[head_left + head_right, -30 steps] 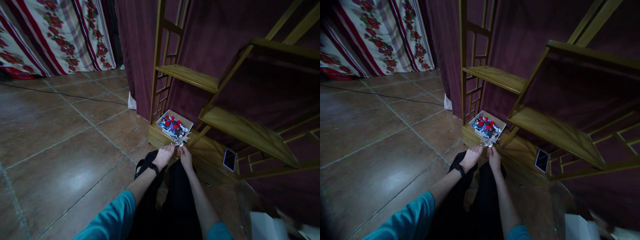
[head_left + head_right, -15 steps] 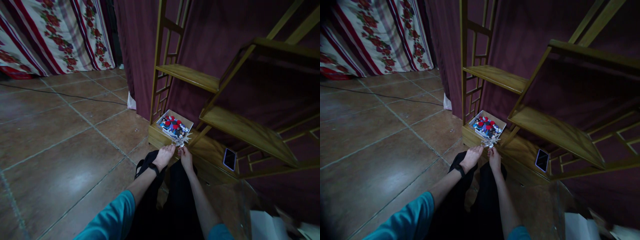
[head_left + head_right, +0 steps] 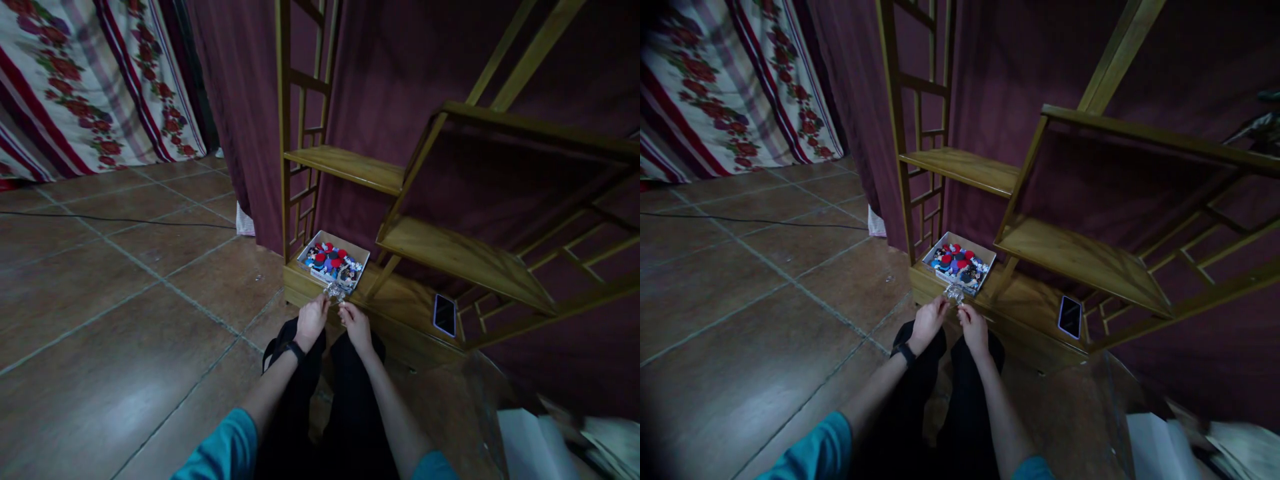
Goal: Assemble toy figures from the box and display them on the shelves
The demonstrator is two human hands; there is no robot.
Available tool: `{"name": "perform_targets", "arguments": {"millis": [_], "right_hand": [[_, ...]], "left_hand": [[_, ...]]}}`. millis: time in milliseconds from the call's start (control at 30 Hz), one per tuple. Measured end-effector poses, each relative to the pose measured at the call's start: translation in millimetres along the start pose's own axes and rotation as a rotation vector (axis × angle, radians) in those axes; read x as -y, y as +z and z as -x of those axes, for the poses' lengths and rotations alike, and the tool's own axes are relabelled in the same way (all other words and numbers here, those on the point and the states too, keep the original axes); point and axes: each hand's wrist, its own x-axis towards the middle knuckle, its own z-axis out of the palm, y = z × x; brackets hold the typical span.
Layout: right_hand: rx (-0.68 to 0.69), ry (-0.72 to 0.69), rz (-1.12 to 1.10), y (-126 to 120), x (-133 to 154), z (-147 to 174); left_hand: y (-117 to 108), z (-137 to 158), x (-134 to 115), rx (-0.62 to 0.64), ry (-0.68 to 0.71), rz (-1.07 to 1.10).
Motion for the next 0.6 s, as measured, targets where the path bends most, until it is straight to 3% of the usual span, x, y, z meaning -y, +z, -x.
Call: {"name": "perform_targets", "arguments": {"millis": [500,600], "right_hand": [[0.026,-0.021,-0.033,-5.6,16.1,7.1],[-0.022,-0.007,-0.054,-6.2,14.9,6.8]], "left_hand": [[10.1,-8.5,-2.1,0.011,-0.058,0.007],[8.6,-8.5,-3.6,0.024,-0.089,0.035]]}}
